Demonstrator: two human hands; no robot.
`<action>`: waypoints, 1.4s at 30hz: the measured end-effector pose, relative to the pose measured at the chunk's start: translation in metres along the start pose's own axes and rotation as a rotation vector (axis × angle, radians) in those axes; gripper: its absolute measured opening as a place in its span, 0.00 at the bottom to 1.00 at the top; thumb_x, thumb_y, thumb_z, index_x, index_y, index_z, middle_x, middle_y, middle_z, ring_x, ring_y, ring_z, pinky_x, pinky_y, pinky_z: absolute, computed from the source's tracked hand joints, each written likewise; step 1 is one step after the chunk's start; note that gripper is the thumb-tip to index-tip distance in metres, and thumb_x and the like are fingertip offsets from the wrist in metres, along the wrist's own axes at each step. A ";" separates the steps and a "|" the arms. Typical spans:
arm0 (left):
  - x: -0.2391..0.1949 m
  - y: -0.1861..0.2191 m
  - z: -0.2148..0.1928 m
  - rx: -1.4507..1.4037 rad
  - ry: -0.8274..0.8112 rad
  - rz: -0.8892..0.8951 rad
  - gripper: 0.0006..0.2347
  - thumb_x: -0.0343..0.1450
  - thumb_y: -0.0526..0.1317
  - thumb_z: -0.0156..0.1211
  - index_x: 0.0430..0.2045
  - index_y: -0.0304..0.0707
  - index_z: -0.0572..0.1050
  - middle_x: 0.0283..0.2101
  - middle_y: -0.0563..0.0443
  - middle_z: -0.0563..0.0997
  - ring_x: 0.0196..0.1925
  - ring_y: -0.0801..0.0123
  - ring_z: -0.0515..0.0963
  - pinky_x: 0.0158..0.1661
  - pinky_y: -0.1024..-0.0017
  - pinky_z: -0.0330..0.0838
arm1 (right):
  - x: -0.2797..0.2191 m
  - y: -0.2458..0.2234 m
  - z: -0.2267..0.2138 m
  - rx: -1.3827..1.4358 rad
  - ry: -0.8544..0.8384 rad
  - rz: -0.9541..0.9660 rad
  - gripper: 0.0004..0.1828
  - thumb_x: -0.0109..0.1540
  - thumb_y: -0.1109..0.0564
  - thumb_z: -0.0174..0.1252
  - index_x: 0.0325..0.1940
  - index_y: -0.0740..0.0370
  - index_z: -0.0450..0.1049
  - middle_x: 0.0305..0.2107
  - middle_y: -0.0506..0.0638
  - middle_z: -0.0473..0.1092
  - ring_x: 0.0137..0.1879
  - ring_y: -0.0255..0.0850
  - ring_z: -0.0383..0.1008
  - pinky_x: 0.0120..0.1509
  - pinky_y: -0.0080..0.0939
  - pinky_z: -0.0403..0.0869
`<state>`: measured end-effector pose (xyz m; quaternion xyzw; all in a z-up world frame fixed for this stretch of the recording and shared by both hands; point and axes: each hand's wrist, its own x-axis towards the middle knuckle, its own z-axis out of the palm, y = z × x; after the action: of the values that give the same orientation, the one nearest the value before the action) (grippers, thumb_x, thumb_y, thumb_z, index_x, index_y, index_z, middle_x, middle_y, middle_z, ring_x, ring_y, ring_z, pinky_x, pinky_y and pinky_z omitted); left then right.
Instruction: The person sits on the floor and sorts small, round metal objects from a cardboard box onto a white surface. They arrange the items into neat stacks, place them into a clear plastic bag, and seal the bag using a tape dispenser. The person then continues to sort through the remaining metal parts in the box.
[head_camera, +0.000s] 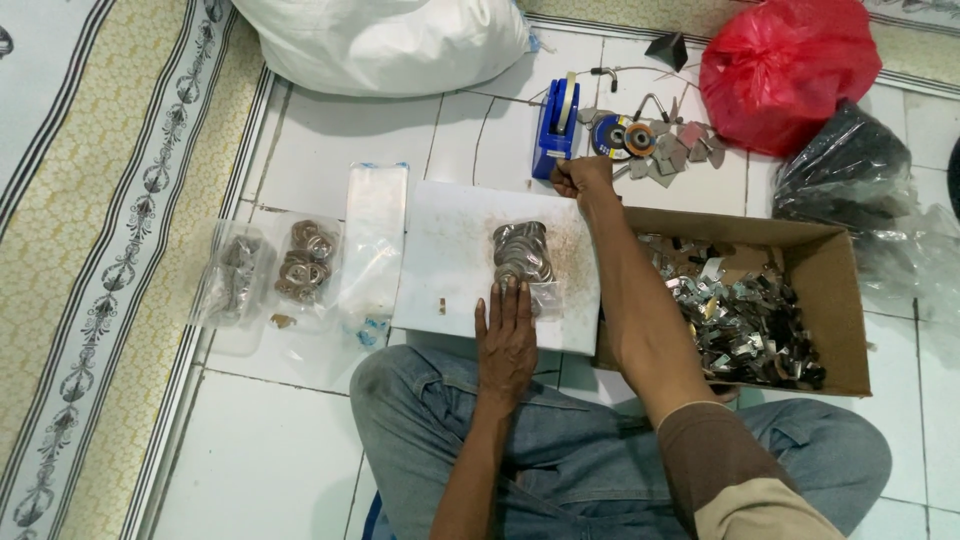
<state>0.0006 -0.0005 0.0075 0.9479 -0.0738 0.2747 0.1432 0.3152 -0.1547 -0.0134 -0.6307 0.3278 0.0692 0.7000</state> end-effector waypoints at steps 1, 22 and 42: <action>0.001 -0.001 0.000 0.001 0.001 0.000 0.23 0.78 0.40 0.47 0.72 0.41 0.60 0.74 0.44 0.63 0.74 0.51 0.63 0.71 0.50 0.50 | -0.009 -0.007 0.001 0.001 -0.001 0.000 0.11 0.58 0.66 0.67 0.36 0.75 0.71 0.24 0.64 0.74 0.26 0.51 0.82 0.26 0.45 0.87; 0.000 -0.001 0.001 -0.053 -0.042 -0.015 0.23 0.79 0.39 0.47 0.72 0.39 0.60 0.71 0.40 0.66 0.73 0.46 0.65 0.71 0.46 0.49 | -0.029 0.007 -0.020 -0.132 -0.077 -0.380 0.16 0.63 0.57 0.66 0.49 0.72 0.75 0.37 0.66 0.75 0.39 0.53 0.83 0.37 0.51 0.87; -0.004 0.002 -0.004 -0.029 -0.115 -0.030 0.24 0.80 0.40 0.45 0.73 0.35 0.55 0.73 0.40 0.64 0.77 0.51 0.58 0.73 0.47 0.41 | -0.210 0.080 -0.076 -0.293 -0.495 -0.687 0.07 0.63 0.56 0.69 0.41 0.63 0.83 0.66 0.67 0.63 0.71 0.66 0.62 0.74 0.64 0.63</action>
<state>-0.0050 -0.0007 0.0094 0.9611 -0.0718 0.2163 0.1563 0.0836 -0.1436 0.0351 -0.7599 -0.0916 0.0272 0.6429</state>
